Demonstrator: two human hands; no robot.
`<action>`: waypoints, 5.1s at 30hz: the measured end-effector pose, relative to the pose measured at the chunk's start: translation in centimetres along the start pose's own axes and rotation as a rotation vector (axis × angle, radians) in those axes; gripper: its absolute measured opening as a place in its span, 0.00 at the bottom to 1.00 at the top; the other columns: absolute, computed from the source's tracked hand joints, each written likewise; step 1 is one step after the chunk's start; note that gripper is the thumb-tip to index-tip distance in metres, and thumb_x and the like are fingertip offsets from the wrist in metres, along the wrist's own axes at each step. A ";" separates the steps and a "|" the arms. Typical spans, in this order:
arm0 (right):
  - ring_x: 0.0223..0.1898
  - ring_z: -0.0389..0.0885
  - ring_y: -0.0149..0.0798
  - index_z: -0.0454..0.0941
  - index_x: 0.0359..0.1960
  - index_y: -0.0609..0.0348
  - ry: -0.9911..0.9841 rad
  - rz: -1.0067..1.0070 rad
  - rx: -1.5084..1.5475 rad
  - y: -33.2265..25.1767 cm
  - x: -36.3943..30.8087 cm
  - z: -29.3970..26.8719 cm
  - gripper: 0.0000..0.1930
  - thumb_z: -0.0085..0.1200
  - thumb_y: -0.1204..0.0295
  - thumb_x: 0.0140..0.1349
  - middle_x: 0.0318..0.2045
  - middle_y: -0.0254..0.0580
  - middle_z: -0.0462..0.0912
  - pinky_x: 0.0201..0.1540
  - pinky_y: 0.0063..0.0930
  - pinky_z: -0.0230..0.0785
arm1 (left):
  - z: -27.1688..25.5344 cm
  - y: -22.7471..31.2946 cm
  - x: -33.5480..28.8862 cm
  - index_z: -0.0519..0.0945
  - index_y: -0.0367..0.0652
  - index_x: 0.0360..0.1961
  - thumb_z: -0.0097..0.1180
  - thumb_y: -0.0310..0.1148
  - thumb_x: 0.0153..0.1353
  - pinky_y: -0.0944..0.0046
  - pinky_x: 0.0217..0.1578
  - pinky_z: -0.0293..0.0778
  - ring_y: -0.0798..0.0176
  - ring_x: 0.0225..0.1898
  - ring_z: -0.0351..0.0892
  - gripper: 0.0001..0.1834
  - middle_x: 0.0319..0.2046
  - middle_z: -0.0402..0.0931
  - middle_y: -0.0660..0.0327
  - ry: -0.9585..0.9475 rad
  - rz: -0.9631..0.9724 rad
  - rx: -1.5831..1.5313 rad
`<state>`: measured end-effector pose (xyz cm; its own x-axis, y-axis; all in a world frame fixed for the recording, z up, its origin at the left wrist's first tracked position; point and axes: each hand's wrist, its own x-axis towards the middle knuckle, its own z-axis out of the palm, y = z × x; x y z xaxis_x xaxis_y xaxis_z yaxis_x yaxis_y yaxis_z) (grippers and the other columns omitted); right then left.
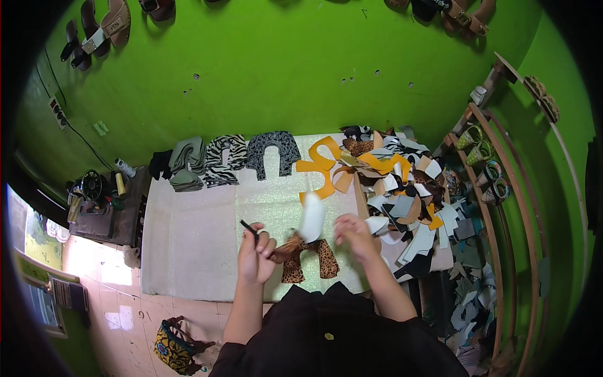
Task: Sort and organize various patterned fabric and leather upper components for shoe manufacturing.
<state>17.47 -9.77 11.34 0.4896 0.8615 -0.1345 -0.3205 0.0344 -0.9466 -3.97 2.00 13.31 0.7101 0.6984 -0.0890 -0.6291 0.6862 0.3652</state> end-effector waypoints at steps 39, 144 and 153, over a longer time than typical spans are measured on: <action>0.36 0.74 0.26 0.68 0.46 0.61 -0.320 -0.045 -0.350 -0.5 -1.5 5.4 0.20 0.60 0.72 0.53 0.35 0.37 0.77 0.35 0.18 0.67 | 3.5 -1.0 0.6 0.71 0.45 0.55 0.30 0.48 0.67 0.58 0.60 0.49 0.50 0.58 0.59 0.26 0.58 0.60 0.50 -0.217 -0.059 1.597; 0.38 0.73 0.39 0.76 0.30 0.61 0.086 -0.363 -0.738 -7.6 6.4 -14.8 0.06 0.54 0.73 0.51 0.30 0.38 0.75 0.45 0.30 0.61 | -2.5 -10.2 9.2 0.69 0.48 0.52 0.58 0.36 0.45 0.48 0.56 0.45 0.50 0.59 0.55 0.29 0.54 0.60 0.51 -0.135 0.417 2.080; 0.35 0.66 0.22 0.69 0.34 0.59 0.169 -0.491 -0.194 -17.2 6.1 -14.5 0.05 0.44 0.73 0.59 0.30 0.27 0.70 0.43 0.16 0.57 | 6.2 -9.3 10.9 0.72 0.48 0.48 0.57 0.34 0.49 0.55 0.55 0.48 0.53 0.55 0.59 0.22 0.49 0.65 0.56 -0.112 0.682 1.816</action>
<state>37.69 -12.49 22.53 0.6721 0.6742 0.3062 0.1255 0.3038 -0.9444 11.54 1.97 14.70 0.5866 0.6500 0.4830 0.2081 -0.6974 0.6858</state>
